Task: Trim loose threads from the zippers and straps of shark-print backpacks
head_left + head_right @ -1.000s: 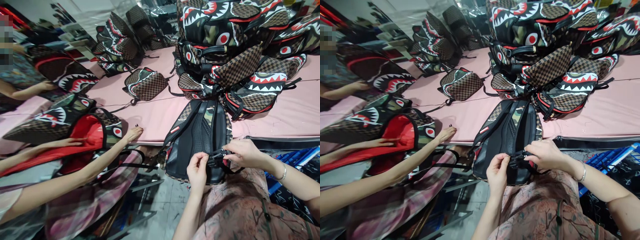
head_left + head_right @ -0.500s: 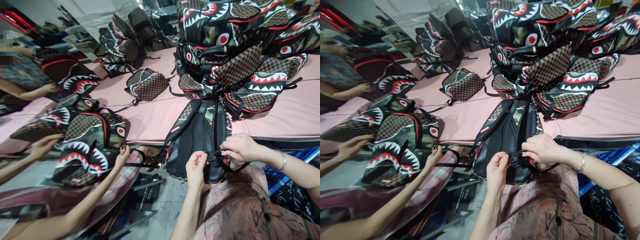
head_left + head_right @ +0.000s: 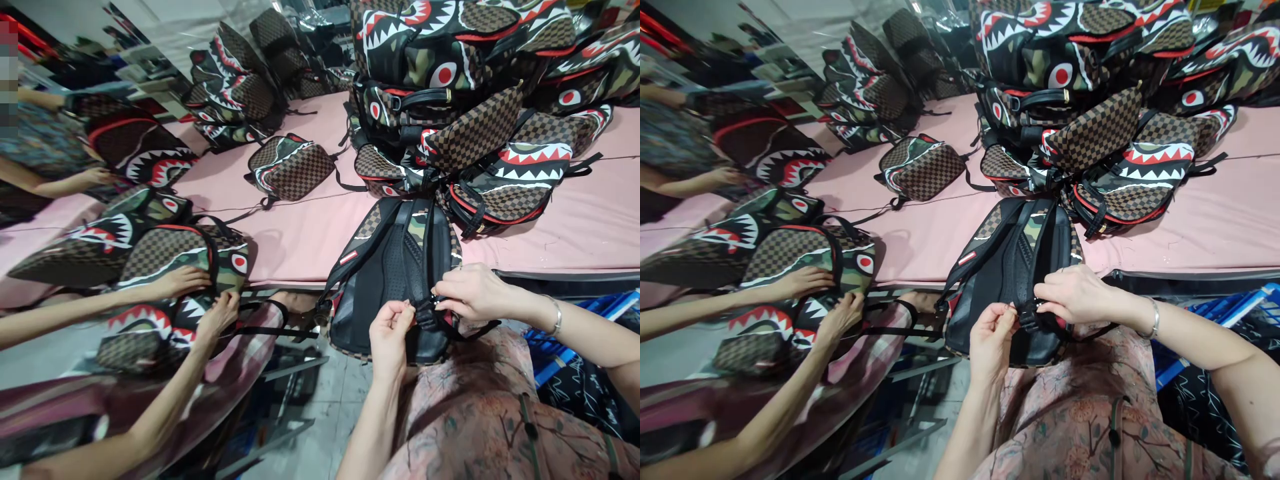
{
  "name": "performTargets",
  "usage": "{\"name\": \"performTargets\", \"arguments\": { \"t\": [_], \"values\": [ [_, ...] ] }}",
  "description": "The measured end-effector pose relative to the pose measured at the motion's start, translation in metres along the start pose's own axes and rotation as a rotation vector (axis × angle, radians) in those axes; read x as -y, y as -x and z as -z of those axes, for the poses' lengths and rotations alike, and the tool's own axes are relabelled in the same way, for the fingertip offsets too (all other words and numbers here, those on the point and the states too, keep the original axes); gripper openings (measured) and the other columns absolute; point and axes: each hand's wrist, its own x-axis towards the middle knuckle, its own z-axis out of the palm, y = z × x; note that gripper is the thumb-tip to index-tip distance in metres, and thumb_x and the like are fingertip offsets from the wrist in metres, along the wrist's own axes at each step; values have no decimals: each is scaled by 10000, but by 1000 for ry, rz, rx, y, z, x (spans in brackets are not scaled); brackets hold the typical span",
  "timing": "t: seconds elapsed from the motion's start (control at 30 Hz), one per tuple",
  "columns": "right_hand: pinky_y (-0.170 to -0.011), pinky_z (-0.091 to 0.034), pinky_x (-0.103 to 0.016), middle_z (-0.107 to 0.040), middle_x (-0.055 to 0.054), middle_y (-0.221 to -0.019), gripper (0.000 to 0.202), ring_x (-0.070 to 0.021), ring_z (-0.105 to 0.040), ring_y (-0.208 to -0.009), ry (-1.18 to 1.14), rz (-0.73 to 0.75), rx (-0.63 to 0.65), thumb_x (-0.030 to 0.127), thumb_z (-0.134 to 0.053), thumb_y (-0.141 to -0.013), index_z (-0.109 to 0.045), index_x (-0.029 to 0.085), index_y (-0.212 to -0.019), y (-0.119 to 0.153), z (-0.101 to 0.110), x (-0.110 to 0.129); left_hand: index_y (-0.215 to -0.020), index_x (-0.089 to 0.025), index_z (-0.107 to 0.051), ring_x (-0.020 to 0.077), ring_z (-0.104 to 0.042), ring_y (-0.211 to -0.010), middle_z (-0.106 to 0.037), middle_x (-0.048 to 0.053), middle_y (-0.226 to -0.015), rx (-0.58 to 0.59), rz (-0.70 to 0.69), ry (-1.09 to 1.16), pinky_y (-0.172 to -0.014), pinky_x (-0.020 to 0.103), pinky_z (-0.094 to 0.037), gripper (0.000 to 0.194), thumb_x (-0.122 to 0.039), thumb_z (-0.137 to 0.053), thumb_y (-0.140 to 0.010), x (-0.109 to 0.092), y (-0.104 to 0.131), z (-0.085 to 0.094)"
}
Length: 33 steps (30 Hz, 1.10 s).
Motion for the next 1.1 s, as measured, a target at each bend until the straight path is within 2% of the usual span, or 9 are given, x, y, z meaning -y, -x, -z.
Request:
{"name": "performTargets", "arguments": {
  "t": [0.17,0.27,0.37,0.53,0.7,0.8,0.93,1.0,1.1],
  "values": [
    [-550,-344,-224,-567,-11,-660,214,-110,-502,-581,-334,-158,-155,346,-489,-860,-589,165,-807,12,-17,-1,-564,-134,-510,84,-531,-598,-570,-2,-644,61,116,265,-566,187,-435,328,-366,-734,-622,-8,0,0],
    [-514,-382,-207,-575,16,-675,236,-101,-510,-552,-745,-444,-237,358,-580,-779,-564,175,-927,26,-48,8,-435,-141,-390,138,-570,-656,-601,69,-682,165,200,390,-609,254,-473,534,-549,-534,-748,-14,-2,2],
    [-481,-384,-209,-575,33,-657,395,-107,-506,-531,-875,-590,-260,362,-680,-667,-560,182,-997,37,-83,24,-477,-142,-432,126,-555,-599,-590,61,-657,181,201,348,-572,248,-468,562,-630,-445,-756,-15,-9,4],
    [-522,-352,-232,-565,3,-580,120,-115,-496,-526,-570,-438,-312,249,-510,-756,-558,174,-675,42,-109,42,-636,-154,-520,96,-502,-493,-509,-26,-538,199,68,-284,-516,215,-419,427,-572,-553,-716,-19,-27,9],
    [-550,-305,-259,-589,-6,-616,88,-134,-523,-580,-119,-334,-16,112,-496,-690,-531,185,-656,32,-101,49,-542,-188,-461,142,-500,-501,-499,-16,-468,217,-132,-1164,-514,244,-326,460,-616,-525,-695,-30,-37,7],
    [-570,-306,-272,-599,-7,-655,122,-141,-535,-604,5,-335,73,83,-494,-698,-545,192,-713,26,-97,54,-533,-193,-471,174,-528,-516,-511,2,-465,179,-159,-1345,-514,260,-314,442,-606,-578,-648,-29,-37,6],
    [-575,-318,-276,-590,-16,-644,109,-150,-543,-615,56,-442,-4,94,-494,-738,-539,186,-700,22,-98,57,-867,-137,-590,161,-560,-469,-536,-19,-476,165,-9,-992,-499,254,-380,346,-447,-579,-714,-16,-40,14],
    [-578,-333,-274,-586,-19,-630,99,-162,-551,-630,26,-524,-74,106,-507,-739,-530,183,-682,22,-97,55,-1186,-114,-465,140,-564,-460,-541,-48,-507,97,40,-653,-511,251,-429,552,-393,-585,-725,-8,-41,17],
    [-587,-380,-250,-617,-16,-687,60,-154,-572,-652,-202,-548,-121,123,-535,-732,-540,179,-754,25,-92,50,-1334,-134,-315,127,-594,-518,-555,-53,-558,7,46,-228,-534,235,-460,744,-366,-631,-701,0,-41,18]
  ]
}}
